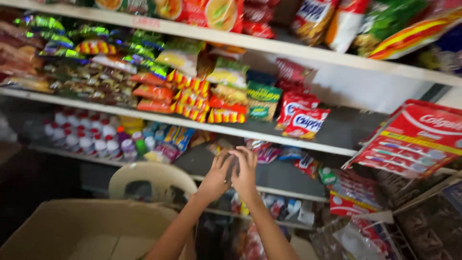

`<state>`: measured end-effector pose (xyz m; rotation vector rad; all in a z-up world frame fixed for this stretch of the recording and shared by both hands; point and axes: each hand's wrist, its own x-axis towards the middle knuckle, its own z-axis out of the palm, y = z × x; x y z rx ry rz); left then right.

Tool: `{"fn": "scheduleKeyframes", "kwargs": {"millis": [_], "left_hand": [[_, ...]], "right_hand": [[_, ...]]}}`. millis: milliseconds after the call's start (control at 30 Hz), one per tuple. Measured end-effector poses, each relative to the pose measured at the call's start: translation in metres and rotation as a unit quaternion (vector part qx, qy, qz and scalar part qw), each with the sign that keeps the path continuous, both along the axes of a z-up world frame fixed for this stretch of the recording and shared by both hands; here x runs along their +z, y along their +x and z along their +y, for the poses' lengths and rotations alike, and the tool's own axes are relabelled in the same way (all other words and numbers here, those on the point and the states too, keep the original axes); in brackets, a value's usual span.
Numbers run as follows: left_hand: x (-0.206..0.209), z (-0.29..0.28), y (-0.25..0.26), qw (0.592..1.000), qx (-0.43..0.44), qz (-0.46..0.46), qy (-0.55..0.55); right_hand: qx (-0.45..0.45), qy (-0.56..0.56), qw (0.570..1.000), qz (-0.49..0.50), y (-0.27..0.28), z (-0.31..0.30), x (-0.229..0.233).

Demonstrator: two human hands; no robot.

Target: Picking instant noodle packets and other snacks from store shelves and packing them into a cardboard box.

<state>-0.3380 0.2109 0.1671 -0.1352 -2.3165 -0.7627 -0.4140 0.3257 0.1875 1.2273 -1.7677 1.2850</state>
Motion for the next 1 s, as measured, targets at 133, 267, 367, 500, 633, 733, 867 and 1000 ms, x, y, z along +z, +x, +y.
{"fn": "scheduleKeyframes", "kwargs": {"millis": [133,267,367,500,633,733,867,1000], "left_hand": [[-0.017,-0.021,0.065,0.997,0.02,-0.055,0.054],[-0.064,-0.054,0.125,0.993,0.04,-0.067,0.087],[-0.1,-0.08,0.175,0.984,0.059,-0.118,0.116],[-0.14,-0.11,0.243,0.952,0.091,-0.243,0.16],[-0.214,-0.138,0.292,0.916,0.123,-0.327,0.197],[-0.279,-0.149,0.325,0.908,0.114,-0.345,0.207],[-0.37,-0.162,0.355,0.88,0.102,-0.415,0.207],[-0.322,-0.18,0.372,0.832,0.099,-0.49,0.242]], "right_hand": [[0.036,0.049,0.993,-0.103,0.067,-0.025,-0.019],[0.078,0.112,0.977,-0.161,0.119,-0.051,-0.06],[0.115,0.164,0.958,-0.205,0.158,-0.074,-0.096],[0.143,0.239,0.933,-0.229,0.21,-0.104,-0.141],[0.202,0.277,0.877,-0.335,0.248,-0.134,-0.234],[0.185,0.357,0.863,-0.307,0.271,-0.146,-0.307],[0.162,0.445,0.804,-0.36,0.287,-0.146,-0.403],[0.244,0.322,0.591,-0.698,0.309,-0.097,-0.648]]}}
